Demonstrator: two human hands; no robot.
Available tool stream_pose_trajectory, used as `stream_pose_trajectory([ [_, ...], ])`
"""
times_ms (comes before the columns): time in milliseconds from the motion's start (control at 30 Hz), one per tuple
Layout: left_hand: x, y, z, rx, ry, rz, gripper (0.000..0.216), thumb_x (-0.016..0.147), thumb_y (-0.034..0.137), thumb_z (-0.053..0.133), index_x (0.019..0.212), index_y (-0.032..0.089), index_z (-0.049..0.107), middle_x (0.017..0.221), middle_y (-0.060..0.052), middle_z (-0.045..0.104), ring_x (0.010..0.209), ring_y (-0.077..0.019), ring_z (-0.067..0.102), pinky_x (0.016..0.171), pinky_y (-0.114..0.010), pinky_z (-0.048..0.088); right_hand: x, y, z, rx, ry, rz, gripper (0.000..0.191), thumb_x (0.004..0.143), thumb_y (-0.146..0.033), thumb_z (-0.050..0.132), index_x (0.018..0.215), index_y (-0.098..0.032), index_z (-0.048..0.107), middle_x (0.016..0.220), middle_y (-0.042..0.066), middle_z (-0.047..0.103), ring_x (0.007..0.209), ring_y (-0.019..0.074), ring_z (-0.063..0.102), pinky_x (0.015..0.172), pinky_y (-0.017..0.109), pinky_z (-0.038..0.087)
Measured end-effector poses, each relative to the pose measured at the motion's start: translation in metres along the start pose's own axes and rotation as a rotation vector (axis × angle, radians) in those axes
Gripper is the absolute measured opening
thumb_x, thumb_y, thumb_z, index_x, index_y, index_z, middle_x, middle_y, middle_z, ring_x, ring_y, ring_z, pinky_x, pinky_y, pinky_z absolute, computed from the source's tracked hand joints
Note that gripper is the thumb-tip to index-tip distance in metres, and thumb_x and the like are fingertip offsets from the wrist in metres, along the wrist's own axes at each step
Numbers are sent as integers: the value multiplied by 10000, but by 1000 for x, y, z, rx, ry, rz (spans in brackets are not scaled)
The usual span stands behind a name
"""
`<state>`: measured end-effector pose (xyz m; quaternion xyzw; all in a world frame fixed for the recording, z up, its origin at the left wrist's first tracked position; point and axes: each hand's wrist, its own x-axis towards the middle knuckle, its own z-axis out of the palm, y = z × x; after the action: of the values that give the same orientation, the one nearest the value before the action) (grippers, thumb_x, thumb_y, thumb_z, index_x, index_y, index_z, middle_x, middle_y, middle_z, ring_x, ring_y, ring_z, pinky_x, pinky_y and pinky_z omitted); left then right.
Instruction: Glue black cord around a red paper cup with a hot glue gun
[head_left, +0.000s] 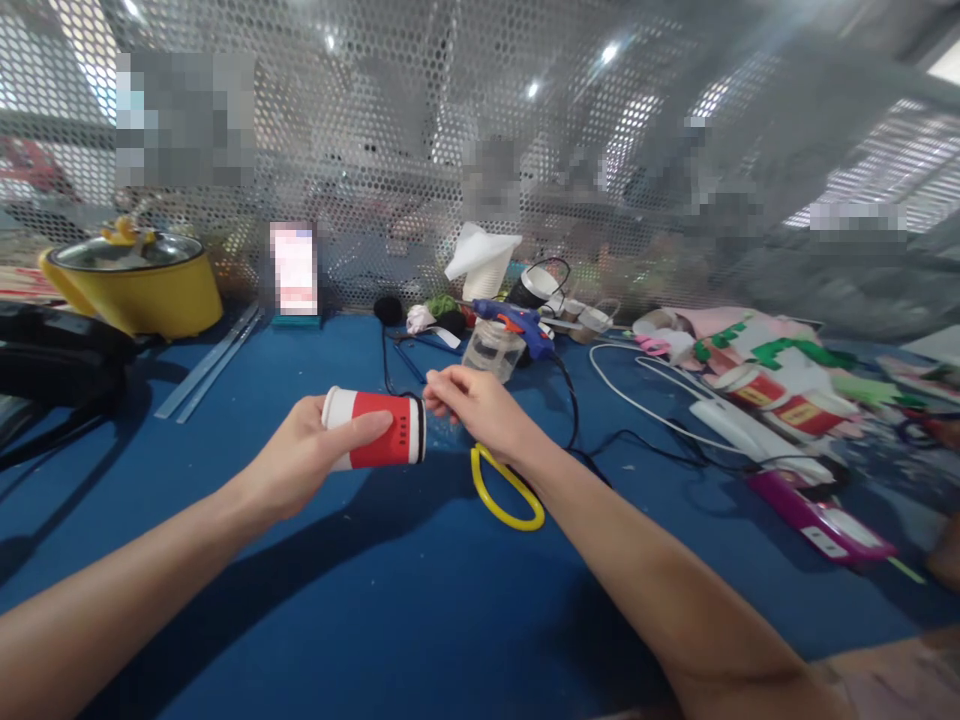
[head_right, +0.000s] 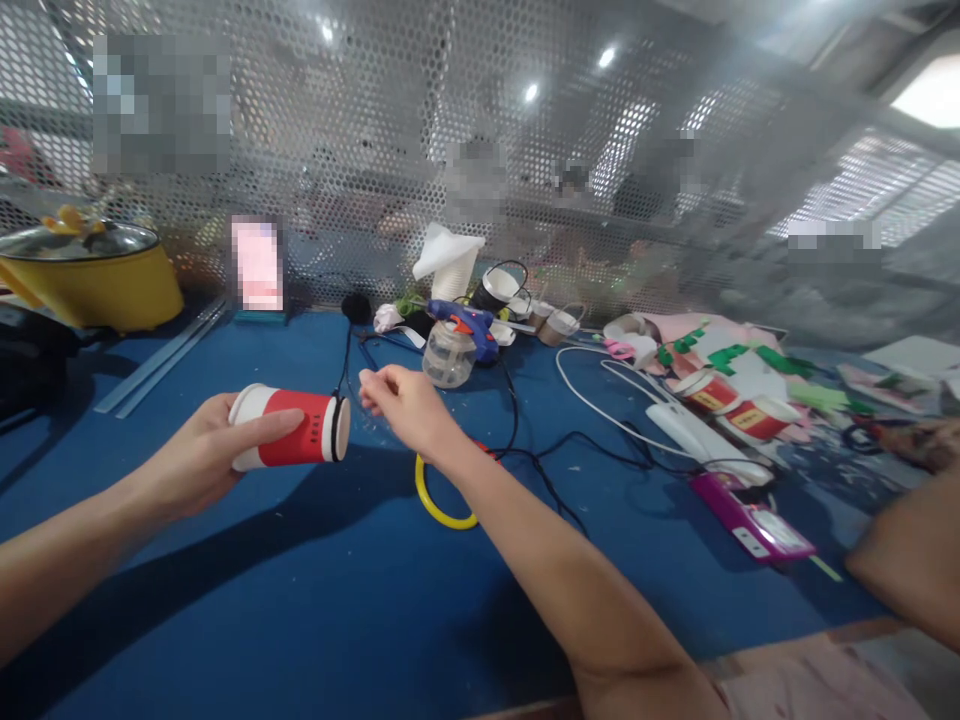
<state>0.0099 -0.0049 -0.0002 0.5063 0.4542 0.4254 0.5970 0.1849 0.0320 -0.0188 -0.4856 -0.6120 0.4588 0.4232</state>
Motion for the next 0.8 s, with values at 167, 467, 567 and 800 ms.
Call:
stream_pose_trajectory([
  [167,0,-4,-2,193,-21,147,162,648,293,647,700,142,667,599,-5,649,514,-112,522,500,-193,401,-10,-12,2,192,-206,172,422,736,-527,473,575,-142,534,486,-13,512,419,61,428,397,199,267],
  [467,12,-8,-3,290,-139,171,276,628,346,656,800,130,655,719,-43,673,655,-172,582,636,-257,441,-16,5,20,494,-45,181,275,590,-389,622,555,-165,466,452,-54,482,421,62,408,439,209,260],
  [567,20,-3,-5,75,-152,23,379,658,474,593,714,101,634,652,-71,652,607,-173,587,606,-269,440,-22,10,22,509,42,152,272,594,-396,609,562,-167,465,469,-53,485,441,69,417,457,213,265],
  [800,29,-26,-23,-155,219,66,300,530,351,727,536,135,518,464,38,503,425,-70,469,480,-199,392,-35,21,20,526,160,149,268,575,-395,606,551,-172,460,467,-54,455,447,78,400,455,217,248],
])
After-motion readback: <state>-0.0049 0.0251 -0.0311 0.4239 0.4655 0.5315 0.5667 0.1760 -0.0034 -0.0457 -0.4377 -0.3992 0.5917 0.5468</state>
